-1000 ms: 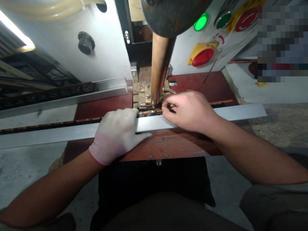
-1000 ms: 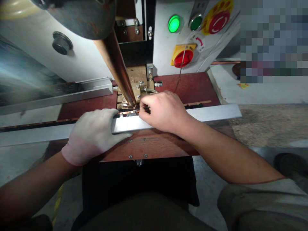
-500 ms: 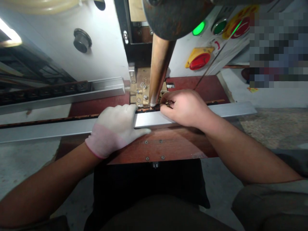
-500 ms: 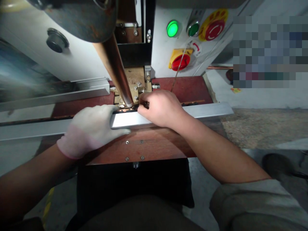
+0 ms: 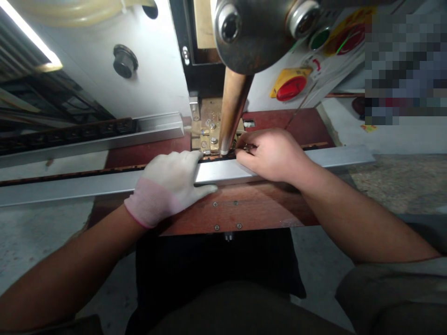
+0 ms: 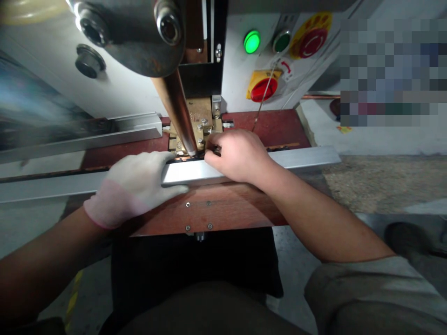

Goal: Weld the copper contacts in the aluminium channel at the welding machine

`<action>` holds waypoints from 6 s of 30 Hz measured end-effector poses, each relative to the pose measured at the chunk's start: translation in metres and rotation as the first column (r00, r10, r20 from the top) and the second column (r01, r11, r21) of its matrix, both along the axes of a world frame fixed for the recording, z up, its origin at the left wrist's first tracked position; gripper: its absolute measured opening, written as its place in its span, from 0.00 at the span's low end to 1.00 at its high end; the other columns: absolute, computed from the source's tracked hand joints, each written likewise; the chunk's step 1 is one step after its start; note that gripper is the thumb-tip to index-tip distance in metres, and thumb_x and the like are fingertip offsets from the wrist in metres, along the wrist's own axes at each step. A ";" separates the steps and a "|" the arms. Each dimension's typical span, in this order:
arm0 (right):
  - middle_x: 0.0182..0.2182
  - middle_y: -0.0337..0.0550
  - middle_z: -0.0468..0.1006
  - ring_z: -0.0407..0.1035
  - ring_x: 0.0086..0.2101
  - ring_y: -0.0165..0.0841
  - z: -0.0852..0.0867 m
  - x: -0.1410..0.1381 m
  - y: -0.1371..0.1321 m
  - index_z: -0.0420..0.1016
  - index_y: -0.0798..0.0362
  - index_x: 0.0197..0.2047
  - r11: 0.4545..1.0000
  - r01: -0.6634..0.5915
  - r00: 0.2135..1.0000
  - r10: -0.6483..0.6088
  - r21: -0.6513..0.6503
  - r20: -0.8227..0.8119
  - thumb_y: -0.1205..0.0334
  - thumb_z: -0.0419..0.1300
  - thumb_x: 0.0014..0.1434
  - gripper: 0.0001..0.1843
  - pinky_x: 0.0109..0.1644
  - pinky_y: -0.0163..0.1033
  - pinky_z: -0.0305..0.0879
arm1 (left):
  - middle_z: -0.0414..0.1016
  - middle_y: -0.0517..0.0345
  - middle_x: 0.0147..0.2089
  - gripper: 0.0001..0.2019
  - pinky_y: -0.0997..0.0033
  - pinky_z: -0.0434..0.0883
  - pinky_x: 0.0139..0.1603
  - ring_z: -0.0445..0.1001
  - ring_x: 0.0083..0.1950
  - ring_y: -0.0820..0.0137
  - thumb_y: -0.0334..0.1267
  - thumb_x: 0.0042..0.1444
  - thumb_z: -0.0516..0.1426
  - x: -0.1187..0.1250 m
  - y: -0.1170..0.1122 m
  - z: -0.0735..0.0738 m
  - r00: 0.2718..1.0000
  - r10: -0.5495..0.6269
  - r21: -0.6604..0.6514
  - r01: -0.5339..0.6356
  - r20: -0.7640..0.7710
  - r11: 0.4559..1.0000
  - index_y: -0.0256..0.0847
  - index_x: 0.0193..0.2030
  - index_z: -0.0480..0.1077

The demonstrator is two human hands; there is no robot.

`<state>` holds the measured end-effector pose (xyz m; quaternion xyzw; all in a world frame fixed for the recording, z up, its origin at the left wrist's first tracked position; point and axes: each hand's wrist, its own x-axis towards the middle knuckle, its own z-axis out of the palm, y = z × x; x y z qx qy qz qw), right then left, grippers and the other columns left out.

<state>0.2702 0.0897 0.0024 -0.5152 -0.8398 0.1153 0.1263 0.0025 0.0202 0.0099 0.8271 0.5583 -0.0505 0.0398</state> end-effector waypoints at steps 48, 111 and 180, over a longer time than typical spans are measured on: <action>0.31 0.48 0.85 0.79 0.36 0.47 0.008 -0.002 -0.015 0.86 0.44 0.38 1.000 -0.005 0.995 0.004 0.011 0.095 0.56 0.62 0.70 0.11 0.41 0.50 0.60 | 0.92 0.36 0.56 0.34 0.40 0.82 0.55 0.91 0.55 0.37 0.68 0.69 0.68 -0.030 -0.030 -0.006 0.996 0.080 0.135 -0.084 0.037 0.987 0.40 0.65 0.85; 0.30 0.43 0.83 0.75 0.33 0.43 0.001 0.005 0.005 0.91 0.46 0.44 0.993 0.080 0.994 -0.086 -0.085 -0.062 0.58 0.65 0.64 0.11 0.41 0.49 0.63 | 0.91 0.38 0.57 0.30 0.41 0.82 0.53 0.91 0.54 0.38 0.68 0.67 0.67 -0.063 -0.009 0.004 0.992 0.125 -0.029 -0.125 -0.007 0.992 0.46 0.61 0.82; 0.39 0.46 0.92 0.83 0.39 0.46 -0.016 0.001 0.010 0.92 0.46 0.45 0.985 0.137 0.983 -0.149 -0.106 -0.110 0.55 0.68 0.65 0.11 0.48 0.48 0.77 | 0.92 0.36 0.63 0.41 0.43 0.81 0.59 0.90 0.61 0.37 0.74 0.65 0.70 -0.054 -0.010 0.004 0.981 0.192 -0.040 -0.192 -0.003 0.981 0.40 0.68 0.84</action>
